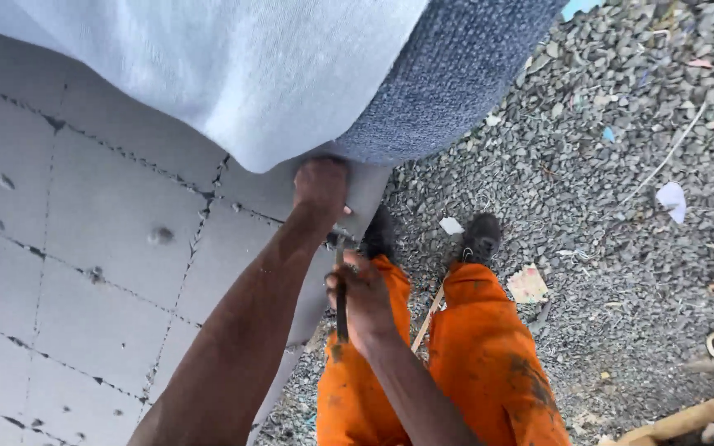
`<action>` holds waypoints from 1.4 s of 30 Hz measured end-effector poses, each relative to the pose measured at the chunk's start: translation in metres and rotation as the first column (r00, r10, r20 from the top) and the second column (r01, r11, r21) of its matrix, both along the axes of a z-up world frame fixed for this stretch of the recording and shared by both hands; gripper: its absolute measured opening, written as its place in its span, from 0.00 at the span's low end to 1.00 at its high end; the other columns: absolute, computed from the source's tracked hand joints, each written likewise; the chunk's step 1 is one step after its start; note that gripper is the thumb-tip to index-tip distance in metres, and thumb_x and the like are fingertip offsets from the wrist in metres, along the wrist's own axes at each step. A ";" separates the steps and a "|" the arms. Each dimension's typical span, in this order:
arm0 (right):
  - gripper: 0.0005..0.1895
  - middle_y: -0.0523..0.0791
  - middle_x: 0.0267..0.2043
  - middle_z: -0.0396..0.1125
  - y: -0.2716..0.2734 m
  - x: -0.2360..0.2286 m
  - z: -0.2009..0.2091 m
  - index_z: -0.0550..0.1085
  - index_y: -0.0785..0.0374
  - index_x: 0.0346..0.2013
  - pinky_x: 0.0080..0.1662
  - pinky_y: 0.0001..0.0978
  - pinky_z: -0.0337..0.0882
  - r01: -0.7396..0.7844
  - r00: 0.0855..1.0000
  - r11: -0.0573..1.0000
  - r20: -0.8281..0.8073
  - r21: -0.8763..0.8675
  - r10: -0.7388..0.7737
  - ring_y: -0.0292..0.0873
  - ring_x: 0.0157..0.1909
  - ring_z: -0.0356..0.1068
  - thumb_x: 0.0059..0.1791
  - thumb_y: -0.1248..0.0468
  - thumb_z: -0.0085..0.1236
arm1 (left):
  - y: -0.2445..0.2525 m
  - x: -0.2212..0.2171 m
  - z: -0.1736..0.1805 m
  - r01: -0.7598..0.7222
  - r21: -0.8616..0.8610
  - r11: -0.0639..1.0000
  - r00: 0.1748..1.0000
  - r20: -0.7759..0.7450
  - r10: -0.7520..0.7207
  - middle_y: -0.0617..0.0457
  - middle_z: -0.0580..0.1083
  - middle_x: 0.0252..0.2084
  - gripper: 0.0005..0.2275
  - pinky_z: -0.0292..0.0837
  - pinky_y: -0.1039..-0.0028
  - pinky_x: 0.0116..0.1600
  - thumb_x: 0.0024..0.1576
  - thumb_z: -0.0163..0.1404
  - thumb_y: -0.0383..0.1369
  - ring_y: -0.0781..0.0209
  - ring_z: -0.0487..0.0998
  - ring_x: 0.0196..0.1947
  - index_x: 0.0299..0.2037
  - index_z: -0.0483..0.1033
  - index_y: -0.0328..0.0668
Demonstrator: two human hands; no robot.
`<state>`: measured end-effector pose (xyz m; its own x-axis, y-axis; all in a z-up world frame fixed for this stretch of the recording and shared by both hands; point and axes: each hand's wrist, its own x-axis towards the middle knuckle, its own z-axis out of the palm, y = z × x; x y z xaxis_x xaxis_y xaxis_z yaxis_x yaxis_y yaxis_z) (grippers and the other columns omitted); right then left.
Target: Cutting a large piece of grey upholstery foam along pre-marked grid lines using a long knife.
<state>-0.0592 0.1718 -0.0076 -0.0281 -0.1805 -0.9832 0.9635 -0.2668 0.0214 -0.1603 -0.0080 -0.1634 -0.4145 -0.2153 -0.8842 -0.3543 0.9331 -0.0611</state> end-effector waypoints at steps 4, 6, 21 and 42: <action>0.16 0.47 0.29 0.60 0.037 0.003 0.062 0.79 0.58 0.71 0.24 0.35 0.58 -0.037 0.996 0.990 -0.080 -0.136 0.026 0.41 0.26 0.61 0.67 0.63 0.63 | -0.007 0.012 -0.013 0.110 -0.030 0.993 0.985 -0.128 -0.113 0.50 0.93 0.48 0.23 0.96 0.53 0.51 0.50 0.85 0.49 0.47 0.94 0.52 0.53 0.98 0.52; 0.26 0.49 0.28 0.58 0.063 0.014 0.065 0.79 0.63 0.81 0.29 0.35 0.61 -0.029 0.992 0.987 -0.127 -0.157 0.009 0.42 0.28 0.62 0.66 0.64 0.65 | -0.011 0.015 -0.020 0.117 -0.039 0.992 0.984 -0.132 -0.121 0.48 0.93 0.51 0.35 0.95 0.51 0.54 0.38 0.90 0.59 0.44 0.94 0.56 0.54 0.97 0.53; 0.32 0.51 0.27 0.68 0.125 0.095 0.064 0.76 0.55 0.89 0.33 0.46 0.67 0.241 0.957 0.968 -0.147 -0.063 -0.248 0.45 0.28 0.66 0.67 0.60 0.61 | -0.025 -0.006 0.016 0.386 -0.236 0.892 0.919 0.016 -0.393 0.37 0.92 0.60 0.53 0.90 0.55 0.66 0.35 0.83 0.81 0.39 0.94 0.62 0.57 0.95 0.42; 0.24 0.50 0.29 0.70 0.366 0.092 0.071 0.86 0.70 0.70 0.34 0.42 0.65 -0.445 0.848 0.878 -0.230 0.178 0.477 0.47 0.24 0.66 0.64 0.56 0.67 | 0.203 0.318 0.119 -0.693 0.134 0.708 0.644 -0.326 0.692 0.48 0.80 0.26 0.23 0.76 0.43 0.35 0.75 0.67 0.48 0.49 0.80 0.25 0.30 0.79 0.46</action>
<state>0.0328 0.5378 0.0633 -0.2259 -0.1239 -0.9662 0.9422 0.2241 -0.2491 0.1574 0.1948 -0.0440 -0.4035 -0.5631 -0.7212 -0.8950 0.4068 0.1831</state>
